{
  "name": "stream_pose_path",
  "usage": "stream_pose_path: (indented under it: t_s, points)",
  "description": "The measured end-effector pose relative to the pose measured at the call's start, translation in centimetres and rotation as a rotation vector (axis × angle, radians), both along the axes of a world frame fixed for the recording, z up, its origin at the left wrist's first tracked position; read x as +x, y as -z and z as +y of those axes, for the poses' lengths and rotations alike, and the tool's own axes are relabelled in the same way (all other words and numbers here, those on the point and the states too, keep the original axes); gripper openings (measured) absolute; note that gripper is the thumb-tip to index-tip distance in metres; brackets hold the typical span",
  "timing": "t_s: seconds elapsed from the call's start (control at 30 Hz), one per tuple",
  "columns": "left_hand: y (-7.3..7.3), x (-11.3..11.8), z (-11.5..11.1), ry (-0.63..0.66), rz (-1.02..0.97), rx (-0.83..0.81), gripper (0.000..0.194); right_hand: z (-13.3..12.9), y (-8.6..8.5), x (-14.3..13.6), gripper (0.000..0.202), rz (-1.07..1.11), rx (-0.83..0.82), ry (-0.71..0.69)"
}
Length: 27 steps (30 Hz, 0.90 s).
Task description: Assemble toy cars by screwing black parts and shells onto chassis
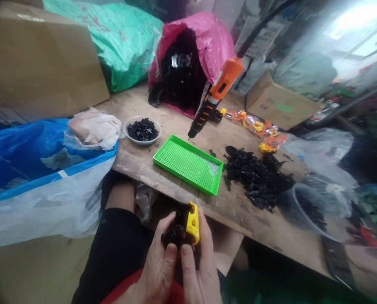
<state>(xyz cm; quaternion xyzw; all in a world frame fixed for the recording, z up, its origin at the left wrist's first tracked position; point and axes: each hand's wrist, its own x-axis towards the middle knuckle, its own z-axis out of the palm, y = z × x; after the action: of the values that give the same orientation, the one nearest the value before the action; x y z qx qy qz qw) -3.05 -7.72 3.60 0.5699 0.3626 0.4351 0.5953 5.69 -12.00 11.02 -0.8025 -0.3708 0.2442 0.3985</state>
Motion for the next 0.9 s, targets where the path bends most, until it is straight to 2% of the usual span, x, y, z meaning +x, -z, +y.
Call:
stream_pose_path:
  t_s: [0.07,0.17,0.37,0.47,0.57,0.7,0.9]
  points:
    - [0.0,-0.1,0.0,0.003,0.074,0.084,0.051,-0.4,0.5,0.5,0.062,0.046,0.039,0.039]
    - [-0.7,-0.2,0.3,-0.031,0.129,0.138,0.047,-1.0,1.6,1.5,0.062,0.178,0.084,0.025]
    - [-2.0,-0.2,0.7,-0.036,0.106,0.005,0.042,-1.6,4.0,3.0,0.063,0.429,0.173,0.071]
    - [-2.0,-0.1,0.6,-0.055,0.096,0.024,0.044,-1.9,4.5,3.3,0.065,0.458,0.204,0.083]
    - [-1.8,0.0,0.5,-0.085,0.124,0.093,0.047,-2.0,4.5,3.5,0.063,0.458,0.204,0.088]
    - [-1.7,-0.1,0.5,-0.127,0.205,0.222,0.052,-1.7,3.5,3.8,0.061,0.496,0.176,0.107]
    - [-1.7,-0.3,0.7,-0.214,0.399,0.532,0.053,-1.1,1.3,4.4,0.056,0.51,0.14,0.086]
